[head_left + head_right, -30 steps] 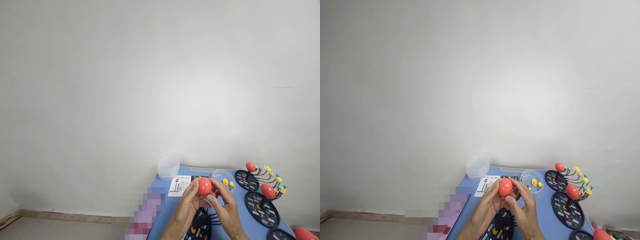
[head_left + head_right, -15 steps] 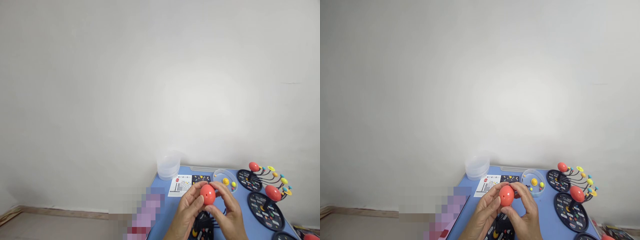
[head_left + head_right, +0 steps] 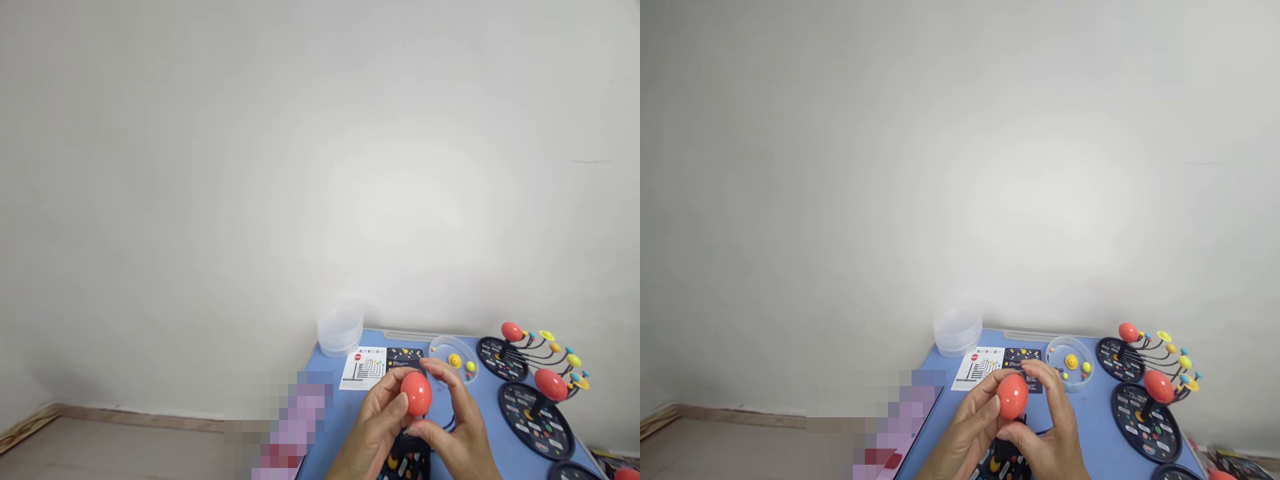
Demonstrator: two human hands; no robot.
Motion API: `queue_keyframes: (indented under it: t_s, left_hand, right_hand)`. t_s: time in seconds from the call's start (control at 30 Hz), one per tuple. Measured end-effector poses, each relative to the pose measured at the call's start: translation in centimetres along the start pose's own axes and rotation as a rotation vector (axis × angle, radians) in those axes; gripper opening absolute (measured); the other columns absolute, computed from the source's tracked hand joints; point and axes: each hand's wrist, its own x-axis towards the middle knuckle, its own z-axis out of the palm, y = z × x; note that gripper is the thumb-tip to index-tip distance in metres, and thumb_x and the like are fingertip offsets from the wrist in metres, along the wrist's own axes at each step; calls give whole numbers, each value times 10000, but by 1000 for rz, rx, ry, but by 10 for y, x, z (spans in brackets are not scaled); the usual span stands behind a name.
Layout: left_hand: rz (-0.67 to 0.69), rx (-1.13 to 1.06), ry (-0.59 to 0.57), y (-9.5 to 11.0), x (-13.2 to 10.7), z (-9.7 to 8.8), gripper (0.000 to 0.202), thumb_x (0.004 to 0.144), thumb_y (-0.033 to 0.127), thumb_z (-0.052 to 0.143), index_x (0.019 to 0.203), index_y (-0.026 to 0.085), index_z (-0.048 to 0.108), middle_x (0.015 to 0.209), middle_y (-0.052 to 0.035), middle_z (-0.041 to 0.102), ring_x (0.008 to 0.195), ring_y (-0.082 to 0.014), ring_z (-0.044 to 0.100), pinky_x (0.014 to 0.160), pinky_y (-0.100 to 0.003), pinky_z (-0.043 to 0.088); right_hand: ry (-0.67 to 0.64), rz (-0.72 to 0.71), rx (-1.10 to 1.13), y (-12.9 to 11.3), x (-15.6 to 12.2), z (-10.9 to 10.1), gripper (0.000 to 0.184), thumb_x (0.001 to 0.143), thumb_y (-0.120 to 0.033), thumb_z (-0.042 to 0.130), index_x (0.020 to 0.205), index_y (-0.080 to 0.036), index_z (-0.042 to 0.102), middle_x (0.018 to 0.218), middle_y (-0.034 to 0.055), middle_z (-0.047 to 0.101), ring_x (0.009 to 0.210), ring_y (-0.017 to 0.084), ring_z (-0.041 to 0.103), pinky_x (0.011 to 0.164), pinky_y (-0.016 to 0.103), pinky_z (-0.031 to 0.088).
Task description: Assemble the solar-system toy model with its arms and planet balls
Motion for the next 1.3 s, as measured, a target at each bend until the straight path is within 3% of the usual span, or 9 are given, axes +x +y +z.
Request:
queue_keyframes:
  t_s: [0.13,0.27,0.4,0.57,0.7,0.9,1.0,1.13,1.3]
  left_hand:
    - [-21,-47,2,0,-1,4,329,779,357,757,1042,202,633,952,-45,650,816,-159,628,748,-246,459]
    - [40,99,31,-1,-1,5,368,780,450,730,1007,179,627,918,-66,686,848,-210,659,747,-286,487]
    - [197,349,194,3,-7,-2,381,859,530,583,925,164,667,933,-86,699,880,-226,641,678,-273,506]
    - [326,684,393,-2,-26,-22,210,854,379,615,818,181,677,861,-58,702,841,-210,638,704,-268,506]
    - [353,833,349,-16,-37,-31,144,831,304,602,828,183,680,895,-69,709,853,-218,658,741,-292,522]
    - [327,959,341,-30,-38,-29,249,679,153,681,923,199,694,924,-58,724,881,-229,658,755,-307,529]
    - [287,1012,372,-33,-36,-28,191,656,113,683,826,201,698,818,-29,725,761,-201,653,701,-282,515]
    - [306,1051,381,-35,-36,-28,44,724,170,670,740,196,701,717,-20,700,673,-181,626,628,-253,489]
    - [293,975,378,-34,-35,-28,109,774,240,651,692,188,701,689,-29,681,674,-185,611,606,-240,474]
  right_hand:
    - [-98,107,109,4,-2,-1,495,775,-521,683,1209,-298,601,1226,64,649,1166,253,588,980,353,500]
    - [-152,298,244,8,-5,-7,478,773,-447,717,1216,-294,623,1287,68,613,1239,279,524,1045,403,434]
    - [-244,544,547,7,-4,-13,505,823,-450,656,1292,-292,553,1339,70,569,1268,268,490,1052,406,408]
    - [-265,641,820,-2,0,-12,564,776,-526,666,1272,-302,519,1025,57,675,932,235,630,879,396,492]
    - [-301,638,794,-5,2,-11,457,762,-507,688,1154,-292,595,970,43,647,830,203,598,757,332,503]
    - [-415,600,568,-3,4,-19,404,846,-489,610,1216,-327,610,1178,37,642,1005,207,601,889,327,492]
    - [-492,470,419,-4,3,-18,372,873,-444,593,1223,-322,619,1264,35,615,1162,226,557,978,337,464]
    - [-487,269,113,-3,-4,-13,451,885,-379,591,1326,-304,535,1307,56,601,1154,235,573,919,347,515]
    - [-492,83,-95,1,-7,-10,388,904,-356,574,1284,-278,569,1242,66,649,1152,255,581,980,416,474]
